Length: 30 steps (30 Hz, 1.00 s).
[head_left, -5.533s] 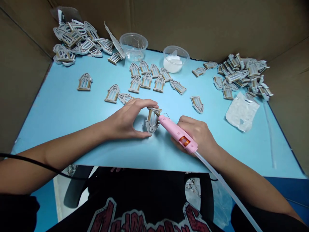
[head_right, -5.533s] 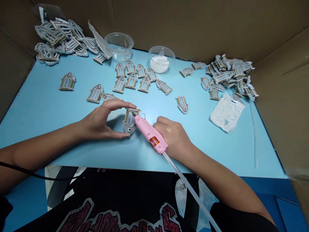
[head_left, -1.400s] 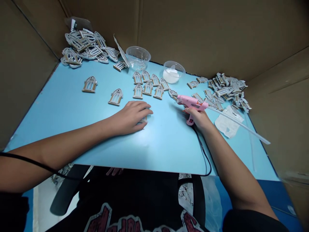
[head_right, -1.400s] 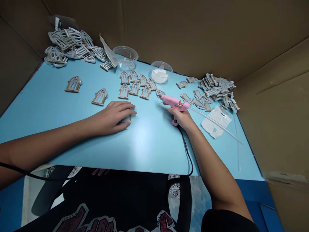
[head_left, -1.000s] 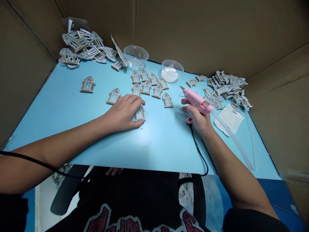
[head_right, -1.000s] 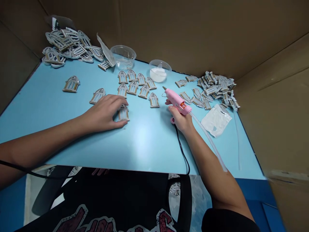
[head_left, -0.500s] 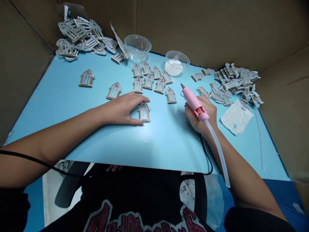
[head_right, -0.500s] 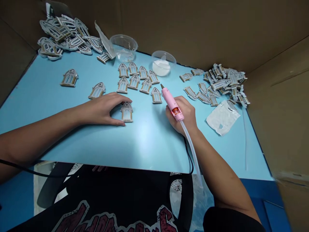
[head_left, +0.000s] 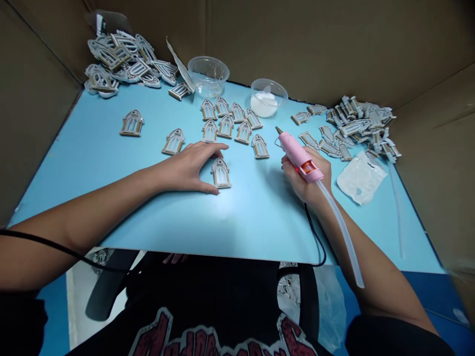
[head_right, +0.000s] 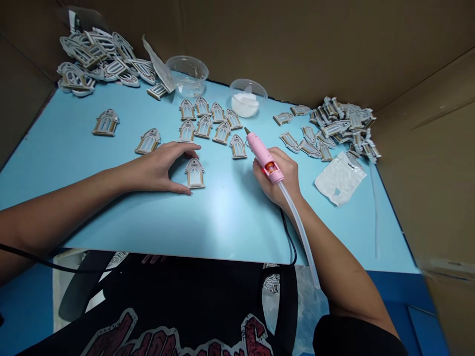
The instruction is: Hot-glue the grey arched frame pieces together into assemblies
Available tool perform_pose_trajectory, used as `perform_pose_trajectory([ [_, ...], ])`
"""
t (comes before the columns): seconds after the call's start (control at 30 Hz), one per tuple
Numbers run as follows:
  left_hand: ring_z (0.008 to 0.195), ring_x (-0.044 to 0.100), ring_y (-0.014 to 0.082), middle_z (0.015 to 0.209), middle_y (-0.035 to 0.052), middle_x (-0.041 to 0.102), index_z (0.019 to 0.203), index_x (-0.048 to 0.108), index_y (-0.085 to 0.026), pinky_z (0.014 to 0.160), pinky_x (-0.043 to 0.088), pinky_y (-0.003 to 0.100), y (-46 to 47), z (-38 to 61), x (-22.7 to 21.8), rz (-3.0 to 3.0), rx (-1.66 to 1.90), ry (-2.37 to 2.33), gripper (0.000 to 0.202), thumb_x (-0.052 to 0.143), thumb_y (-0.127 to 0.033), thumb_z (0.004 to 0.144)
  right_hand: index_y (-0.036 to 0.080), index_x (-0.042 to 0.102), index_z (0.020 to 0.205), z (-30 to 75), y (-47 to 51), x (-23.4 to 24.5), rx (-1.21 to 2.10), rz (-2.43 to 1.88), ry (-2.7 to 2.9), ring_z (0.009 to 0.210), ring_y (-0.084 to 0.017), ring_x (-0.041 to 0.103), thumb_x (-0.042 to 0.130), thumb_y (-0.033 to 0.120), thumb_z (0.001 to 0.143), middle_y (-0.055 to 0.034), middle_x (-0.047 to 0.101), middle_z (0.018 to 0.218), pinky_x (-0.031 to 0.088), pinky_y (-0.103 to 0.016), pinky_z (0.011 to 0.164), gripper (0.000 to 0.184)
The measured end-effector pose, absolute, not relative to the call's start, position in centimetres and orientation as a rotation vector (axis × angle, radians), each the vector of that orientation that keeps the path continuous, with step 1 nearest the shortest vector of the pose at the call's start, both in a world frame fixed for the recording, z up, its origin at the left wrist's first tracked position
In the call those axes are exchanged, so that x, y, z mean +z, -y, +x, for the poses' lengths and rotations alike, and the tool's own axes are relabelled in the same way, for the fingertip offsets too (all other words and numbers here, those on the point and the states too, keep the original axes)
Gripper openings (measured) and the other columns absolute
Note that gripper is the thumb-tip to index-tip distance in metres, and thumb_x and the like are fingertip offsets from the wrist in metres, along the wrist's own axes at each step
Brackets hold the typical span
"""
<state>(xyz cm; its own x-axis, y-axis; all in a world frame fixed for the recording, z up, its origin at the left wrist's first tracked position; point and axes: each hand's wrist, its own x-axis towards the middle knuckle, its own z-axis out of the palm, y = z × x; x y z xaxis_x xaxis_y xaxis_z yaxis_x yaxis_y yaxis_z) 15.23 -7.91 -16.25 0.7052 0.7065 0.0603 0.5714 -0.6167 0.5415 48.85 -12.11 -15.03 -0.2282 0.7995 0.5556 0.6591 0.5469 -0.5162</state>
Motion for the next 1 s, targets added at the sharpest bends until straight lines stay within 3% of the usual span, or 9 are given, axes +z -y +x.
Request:
perform_pose_trajectory([
  [0.27, 0.129, 0.060, 0.0290, 0.141, 0.0111, 0.062, 0.160, 0.030, -0.025, 0.115, 0.042, 0.045, 9.4, 15.9, -15.1, 2.402, 0.644, -1.056, 0.102, 0.083, -0.046, 0.076, 0.029, 0.063, 0.082, 48.6, 12.8, -14.2, 0.256, -1.039, 2.094, 0.070, -0.023, 0.065, 0.065, 0.024, 0.089, -0.0031, 0.069, 0.080, 0.052, -0.039, 0.064, 0.009],
  [0.47, 0.124, 0.063, 0.0277, 0.141, 0.0111, 0.063, 0.159, 0.032, -0.026, 0.111, 0.046, 0.044, 9.5, 15.9, -15.1, 2.410, 0.654, -1.022, 0.100, 0.083, -0.047, 0.077, 0.025, 0.061, 0.077, 48.1, 13.3, -14.5, 0.207, -0.845, 2.241, 0.066, -0.018, 0.064, 0.066, 0.020, 0.084, -0.0037, 0.071, 0.082, 0.047, -0.032, 0.055, 0.010],
  [1.0, 0.124, 0.063, 0.0275, 0.143, 0.0133, 0.062, 0.161, 0.026, -0.025, 0.110, 0.048, 0.044, 9.5, 16.0, -15.3, 2.380, 0.796, -0.967, 0.106, 0.085, -0.050, 0.076, 0.026, 0.059, 0.075, 47.9, 13.8, -14.1, 0.274, -0.824, 2.305, 0.064, -0.019, 0.065, 0.065, 0.021, 0.084, -0.0027, 0.068, 0.073, 0.049, -0.032, 0.055, 0.011],
])
